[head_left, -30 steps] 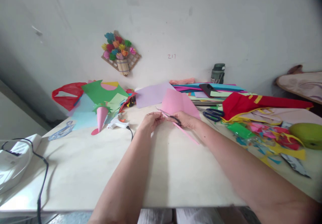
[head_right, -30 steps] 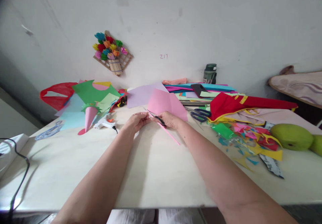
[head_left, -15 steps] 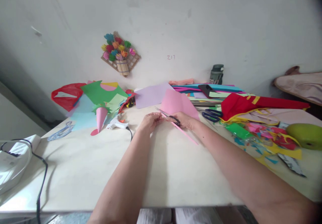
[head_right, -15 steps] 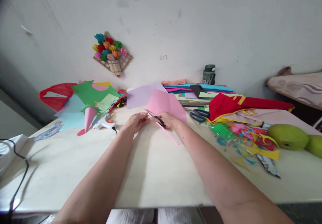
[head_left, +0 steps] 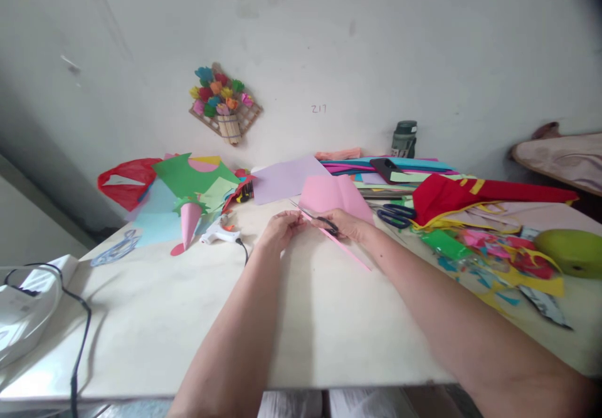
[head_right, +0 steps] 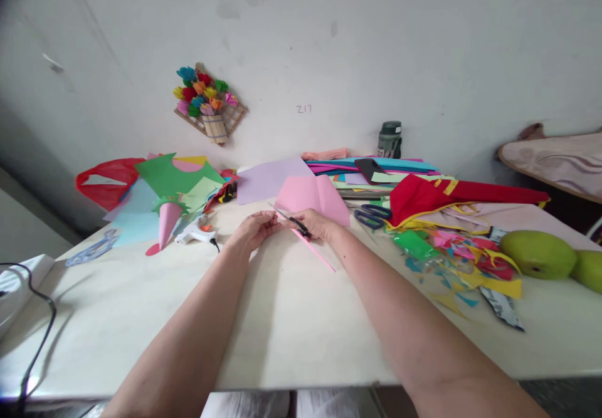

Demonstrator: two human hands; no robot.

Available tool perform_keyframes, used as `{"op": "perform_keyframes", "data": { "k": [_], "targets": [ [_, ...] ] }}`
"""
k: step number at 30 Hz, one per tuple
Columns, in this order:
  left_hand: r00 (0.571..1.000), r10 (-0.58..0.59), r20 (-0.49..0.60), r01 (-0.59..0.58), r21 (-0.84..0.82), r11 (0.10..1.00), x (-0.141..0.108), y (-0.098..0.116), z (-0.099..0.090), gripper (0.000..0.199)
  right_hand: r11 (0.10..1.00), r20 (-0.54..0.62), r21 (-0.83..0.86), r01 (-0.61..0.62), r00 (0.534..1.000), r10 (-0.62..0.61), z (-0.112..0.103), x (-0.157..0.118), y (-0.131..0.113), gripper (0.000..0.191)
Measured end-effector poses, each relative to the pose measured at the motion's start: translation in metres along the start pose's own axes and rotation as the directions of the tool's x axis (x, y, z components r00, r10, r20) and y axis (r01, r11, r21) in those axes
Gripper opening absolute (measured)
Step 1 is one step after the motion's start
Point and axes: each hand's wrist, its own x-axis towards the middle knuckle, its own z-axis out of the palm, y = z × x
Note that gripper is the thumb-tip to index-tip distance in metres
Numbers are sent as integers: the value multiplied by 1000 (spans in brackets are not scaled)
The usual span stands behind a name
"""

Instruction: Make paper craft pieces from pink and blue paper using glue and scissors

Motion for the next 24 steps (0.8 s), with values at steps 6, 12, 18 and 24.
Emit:
{"op": "perform_keyframes", "data": {
  "k": [6, 12, 18, 24],
  "targets": [
    [1000, 10, 18, -10, 12, 1000, 0, 0, 0, 1, 998, 28, 21, 59, 998, -60, -2, 5, 9, 39],
    [998, 10, 61, -12, 26, 1000, 0, 0, -2, 3, 999, -6, -5, 47, 999, -47, -1, 9, 12, 40],
    [998, 1, 70, -3, 34, 999, 1, 0, -2, 4, 997, -15, 3, 71, 997, -71, 1, 4, 6, 36],
    [999, 0, 54, -2, 32, 999, 1, 0, -2, 5, 997, 3, 10, 82, 997, -82, 0, 3, 6, 37]
  ]
}}
